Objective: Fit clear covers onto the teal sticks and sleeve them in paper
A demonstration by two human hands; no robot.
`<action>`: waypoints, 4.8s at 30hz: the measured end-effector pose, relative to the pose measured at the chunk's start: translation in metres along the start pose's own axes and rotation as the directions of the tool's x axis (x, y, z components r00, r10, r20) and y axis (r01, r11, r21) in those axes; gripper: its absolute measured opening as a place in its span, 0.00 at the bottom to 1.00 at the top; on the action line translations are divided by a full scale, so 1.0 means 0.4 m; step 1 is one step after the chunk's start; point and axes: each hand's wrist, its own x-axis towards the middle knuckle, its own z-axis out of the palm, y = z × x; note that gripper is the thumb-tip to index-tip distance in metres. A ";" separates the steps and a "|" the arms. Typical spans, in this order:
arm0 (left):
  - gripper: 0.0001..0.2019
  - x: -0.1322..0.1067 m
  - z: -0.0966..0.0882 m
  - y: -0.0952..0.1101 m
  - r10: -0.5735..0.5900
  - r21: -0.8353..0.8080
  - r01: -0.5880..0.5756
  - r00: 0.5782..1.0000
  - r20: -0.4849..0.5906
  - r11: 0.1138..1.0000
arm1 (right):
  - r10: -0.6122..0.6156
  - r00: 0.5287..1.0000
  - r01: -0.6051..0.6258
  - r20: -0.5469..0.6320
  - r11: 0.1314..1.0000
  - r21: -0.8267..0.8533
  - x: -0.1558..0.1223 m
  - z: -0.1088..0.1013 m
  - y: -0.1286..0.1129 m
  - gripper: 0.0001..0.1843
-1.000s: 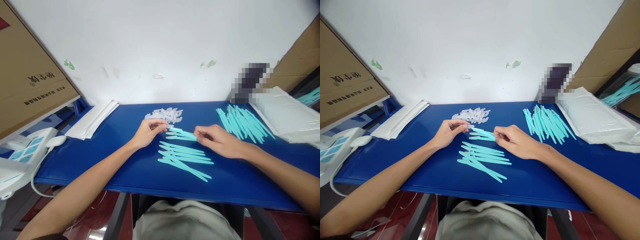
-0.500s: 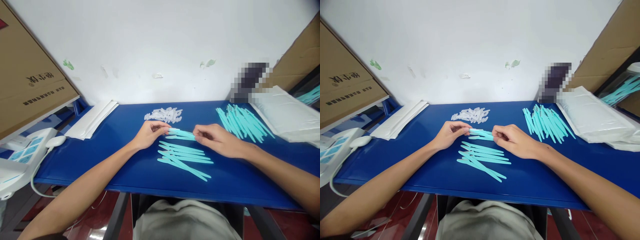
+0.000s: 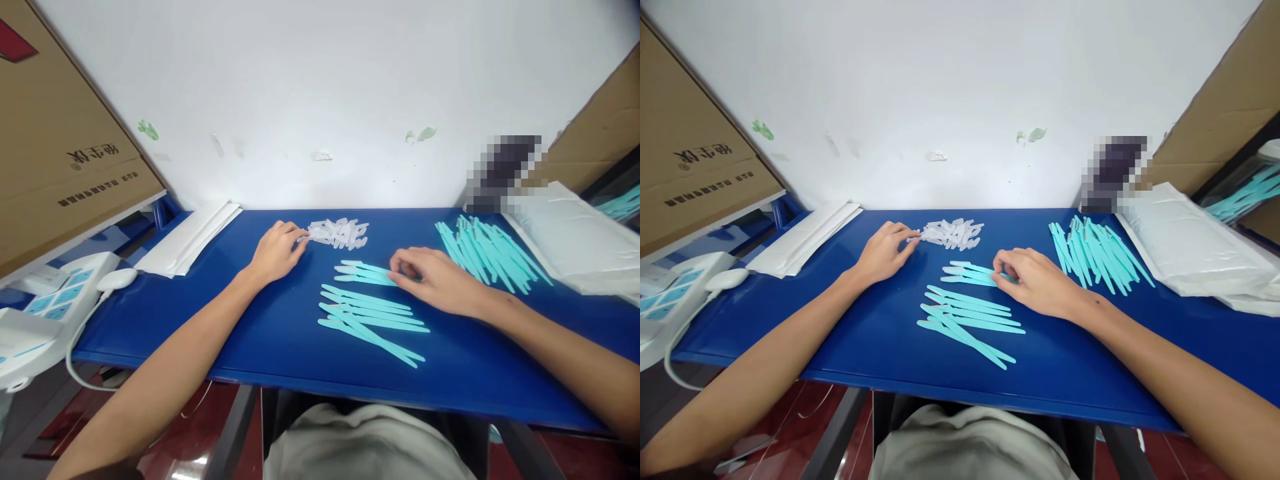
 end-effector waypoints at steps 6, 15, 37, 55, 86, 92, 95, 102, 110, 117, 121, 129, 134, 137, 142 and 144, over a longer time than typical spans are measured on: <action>0.21 -0.001 0.007 -0.077 -0.011 -0.004 0.011 0.997 0.082 1.000 | -0.017 0.999 0.015 0.049 0.999 0.048 -0.011 -0.004 -0.030 0.20; 0.14 0.008 0.018 -0.062 0.056 -0.031 -0.053 0.993 0.101 0.998 | -0.056 0.962 0.042 0.267 0.997 0.058 -0.022 -0.025 -0.062 0.14; 0.12 0.006 0.020 -0.004 0.069 -0.200 -0.090 0.991 -0.112 0.976 | 0.046 0.937 -0.030 0.347 0.998 -0.050 -0.027 -0.056 -0.033 0.13; 0.09 -0.007 0.002 0.064 0.168 -0.509 -0.089 0.979 0.112 0.856 | 0.004 1.000 -0.003 -0.018 0.997 0.081 -0.013 -0.047 -0.013 0.09; 0.10 -0.008 0.012 0.083 0.141 -0.524 -0.133 0.990 -0.024 0.841 | -0.179 0.969 0.164 -0.172 0.982 -0.097 -0.011 -0.021 -0.013 0.15; 0.12 -0.008 0.014 0.083 0.247 -0.382 -0.236 0.969 -0.022 0.893 | -0.145 0.988 0.133 -0.060 0.976 -0.175 -0.013 -0.017 -0.006 0.13; 0.14 -0.005 0.015 0.071 0.255 -0.289 -0.237 0.967 0.024 0.927 | -0.106 0.994 0.106 0.011 0.973 -0.206 -0.012 -0.015 0.004 0.13; 0.20 -0.001 0.012 0.043 0.260 -0.203 -0.223 0.949 0.181 0.953 | -0.140 0.990 0.142 0.033 0.986 -0.081 -0.012 -0.013 -0.027 0.16; 0.17 -0.001 -0.004 0.040 0.250 -0.078 -0.238 0.942 0.224 0.968 | -0.092 0.960 0.092 0.263 0.996 0.011 -0.023 -0.008 -0.078 0.17; 0.17 -0.003 -0.013 0.029 0.282 -0.119 -0.260 0.929 0.240 0.958 | -0.011 0.948 -0.005 0.317 0.999 0.050 -0.023 -0.023 -0.073 0.11; 0.13 -0.001 -0.011 0.034 0.259 -0.138 -0.233 0.942 0.216 0.963 | -0.092 0.961 0.083 0.259 0.995 0.047 -0.025 -0.026 -0.073 0.07; 0.13 0.000 0.002 0.027 0.199 -0.068 -0.190 0.963 0.180 0.980 | -0.177 0.983 0.173 -0.042 0.981 -0.084 -0.016 -0.005 -0.041 0.11; 0.14 -0.004 0.009 0.040 0.203 -0.137 -0.197 0.979 0.031 0.971 | -0.033 0.996 0.032 -0.081 0.999 -0.007 -0.011 0.000 -0.013 0.12; 0.11 -0.005 0.008 0.049 0.212 -0.216 -0.230 0.972 -0.102 0.949 | 0.012 0.994 -0.006 -0.111 0.998 0.057 -0.009 -0.002 -0.014 0.13; 0.07 -0.009 -0.003 0.064 0.282 -0.267 -0.334 0.935 -0.214 0.904 | 0.245 0.960 -0.189 -0.139 0.926 0.328 -0.004 -0.008 -0.028 0.15; 0.05 -0.012 -0.005 0.070 0.293 -0.263 -0.351 0.927 -0.235 0.899 | 0.316 0.942 -0.248 -0.113 0.882 0.400 -0.002 -0.008 -0.030 0.16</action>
